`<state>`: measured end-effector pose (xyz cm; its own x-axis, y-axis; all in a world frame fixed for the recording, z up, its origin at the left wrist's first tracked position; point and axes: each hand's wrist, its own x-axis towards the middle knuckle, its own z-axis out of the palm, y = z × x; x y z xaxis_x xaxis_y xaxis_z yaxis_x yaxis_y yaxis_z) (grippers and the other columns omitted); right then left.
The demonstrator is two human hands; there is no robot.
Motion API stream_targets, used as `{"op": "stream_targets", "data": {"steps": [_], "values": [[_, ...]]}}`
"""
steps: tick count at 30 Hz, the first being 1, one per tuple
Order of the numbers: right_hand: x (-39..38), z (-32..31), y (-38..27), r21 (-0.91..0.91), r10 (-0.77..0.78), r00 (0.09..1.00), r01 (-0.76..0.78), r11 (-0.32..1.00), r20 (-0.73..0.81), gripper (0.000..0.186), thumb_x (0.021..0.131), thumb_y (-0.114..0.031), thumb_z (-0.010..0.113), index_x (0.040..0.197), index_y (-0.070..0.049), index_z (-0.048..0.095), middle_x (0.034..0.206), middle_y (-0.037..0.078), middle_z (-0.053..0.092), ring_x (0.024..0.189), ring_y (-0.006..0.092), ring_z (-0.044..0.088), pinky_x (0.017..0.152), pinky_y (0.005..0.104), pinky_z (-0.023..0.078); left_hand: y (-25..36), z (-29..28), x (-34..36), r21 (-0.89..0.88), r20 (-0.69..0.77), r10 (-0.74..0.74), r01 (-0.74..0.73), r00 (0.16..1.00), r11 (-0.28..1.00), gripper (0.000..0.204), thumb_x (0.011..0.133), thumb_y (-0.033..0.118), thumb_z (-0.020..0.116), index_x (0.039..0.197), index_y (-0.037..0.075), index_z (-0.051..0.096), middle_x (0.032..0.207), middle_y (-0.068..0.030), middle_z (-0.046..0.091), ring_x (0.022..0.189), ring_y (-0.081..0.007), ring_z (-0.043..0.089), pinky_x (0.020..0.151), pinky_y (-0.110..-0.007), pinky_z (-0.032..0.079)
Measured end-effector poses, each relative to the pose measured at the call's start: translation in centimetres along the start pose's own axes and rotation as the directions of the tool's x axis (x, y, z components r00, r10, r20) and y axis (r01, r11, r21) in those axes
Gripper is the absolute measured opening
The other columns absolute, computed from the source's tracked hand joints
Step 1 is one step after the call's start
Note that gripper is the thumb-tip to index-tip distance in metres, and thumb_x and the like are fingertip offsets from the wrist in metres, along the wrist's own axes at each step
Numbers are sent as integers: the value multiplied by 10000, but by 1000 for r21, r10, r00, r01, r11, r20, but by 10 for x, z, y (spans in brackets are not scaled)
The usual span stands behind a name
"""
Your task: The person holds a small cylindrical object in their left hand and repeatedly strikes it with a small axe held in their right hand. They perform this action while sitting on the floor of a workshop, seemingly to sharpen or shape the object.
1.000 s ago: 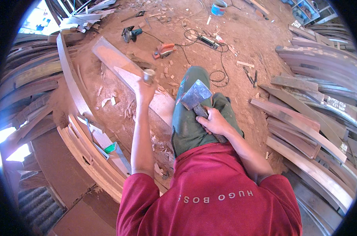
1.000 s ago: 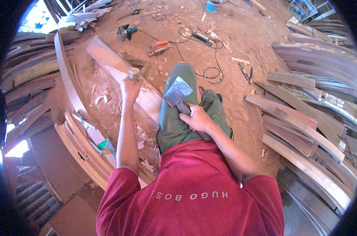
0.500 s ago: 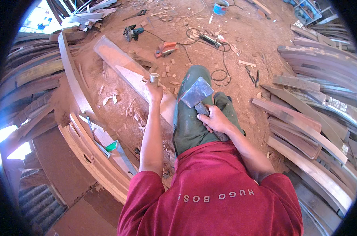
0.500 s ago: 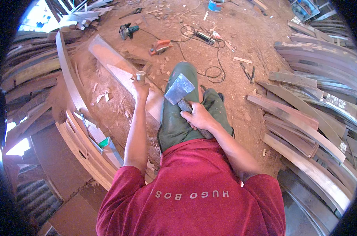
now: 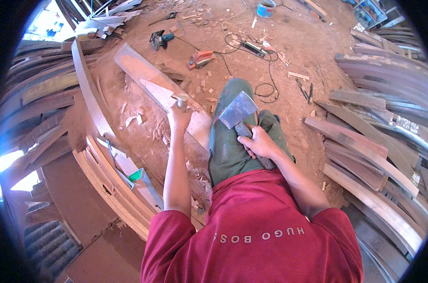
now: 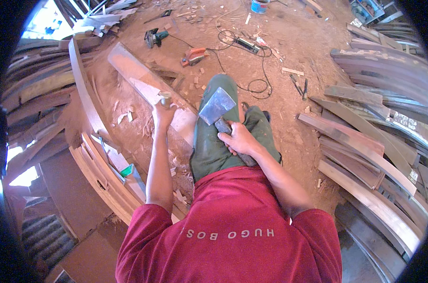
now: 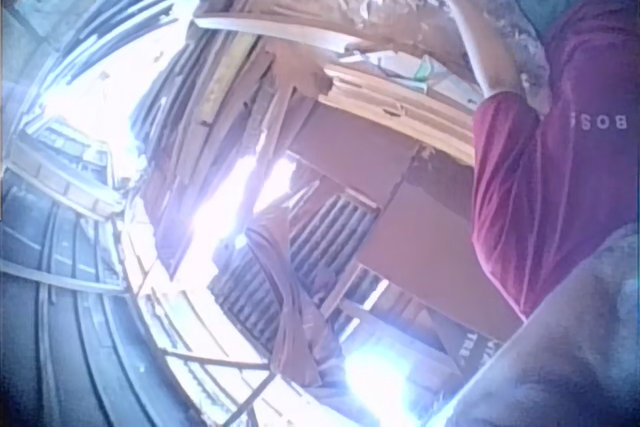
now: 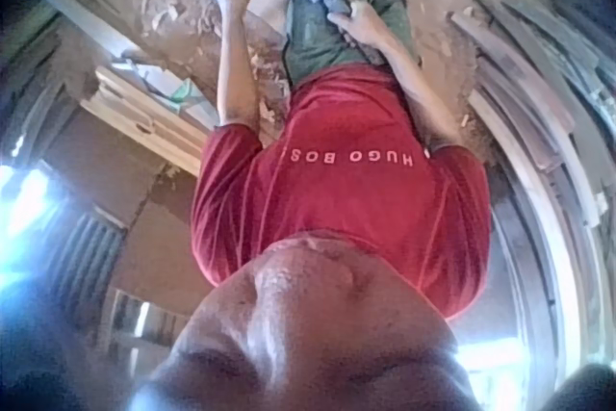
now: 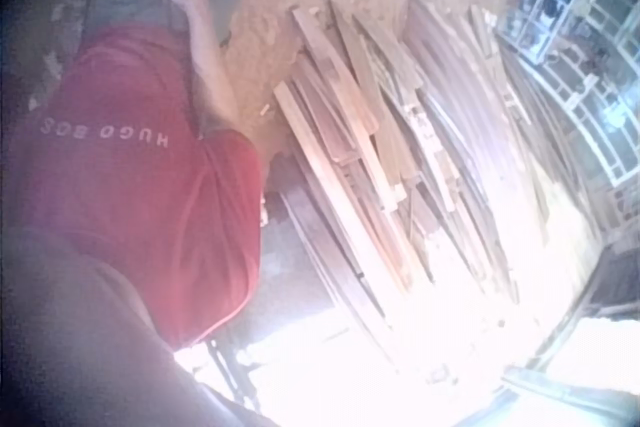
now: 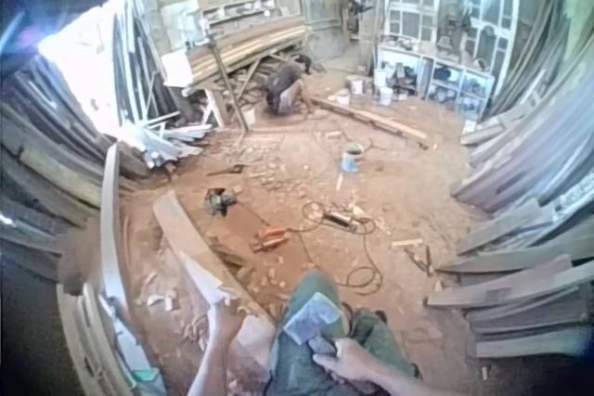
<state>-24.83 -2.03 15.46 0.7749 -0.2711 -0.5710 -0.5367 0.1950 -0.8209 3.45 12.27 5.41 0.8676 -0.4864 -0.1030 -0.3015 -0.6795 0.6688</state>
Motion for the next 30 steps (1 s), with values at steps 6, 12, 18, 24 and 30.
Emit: {"op": "stream_targets", "data": {"steps": [6, 12, 18, 24, 30], "values": [[-3, 1, -8, -12, 25, 1000, -25, 1000, -8, 255, 925, -160, 605, 1049, 42, 511, 657, 58, 557, 455, 122, 539, 397, 287, 431, 11, 14, -21, 9, 66, 78, -79, 995, 997, 444, 700, 205, 746, 1086, 5, 656, 936, -233, 685, 897, -395, 666, 788, -464, 524], [0, 1, -2, 16, 16, 1000, -16, 1000, 4, 241, 921, -145, 598, 1042, 43, 507, 636, 55, 549, 444, 124, 535, 392, 289, 427, 5, 9, -3, -413, -96, -20, -21, 995, 911, 353, 736, 159, 784, 1016, -5, 645, 946, -133, 687, 808, -234, 650, 752, -372, 508], [4, 0, 6, 52, -7, 1000, 7, 999, -3, 266, 914, -145, 594, 1078, 46, 507, 618, 48, 538, 431, 126, 525, 392, 291, 426, 67, -58, 11, -502, -334, 81, -250, 939, 828, 252, 850, 113, 725, 1071, 26, 643, 690, -15, 601, 526, -49, 490, 461, -208, 381], [-2, 3, -4, -21, -41, 999, 41, 999, -12, 380, 906, -166, 594, 1196, 68, 517, 598, 36, 535, 426, 128, 525, 409, 290, 433, 79, -61, 19, -752, -331, 96, -324, 939, 573, 110, 844, 58, 703, 822, 43, 596, 653, 9, 548, 532, -73, 483, 486, -221, 382], [-8, 10, 2, -49, -121, 983, 116, 992, -137, 404, 908, -152, 615, 1234, 58, 505, 580, 11, 530, 429, 118, 522, 415, 287, 425, 69, -24, 0, -653, -357, 226, -415, 907, 634, 251, 732, 79, 828, 784, 93, 583, 706, 42, 588, 613, -74, 546, 559, -254, 465]]}}
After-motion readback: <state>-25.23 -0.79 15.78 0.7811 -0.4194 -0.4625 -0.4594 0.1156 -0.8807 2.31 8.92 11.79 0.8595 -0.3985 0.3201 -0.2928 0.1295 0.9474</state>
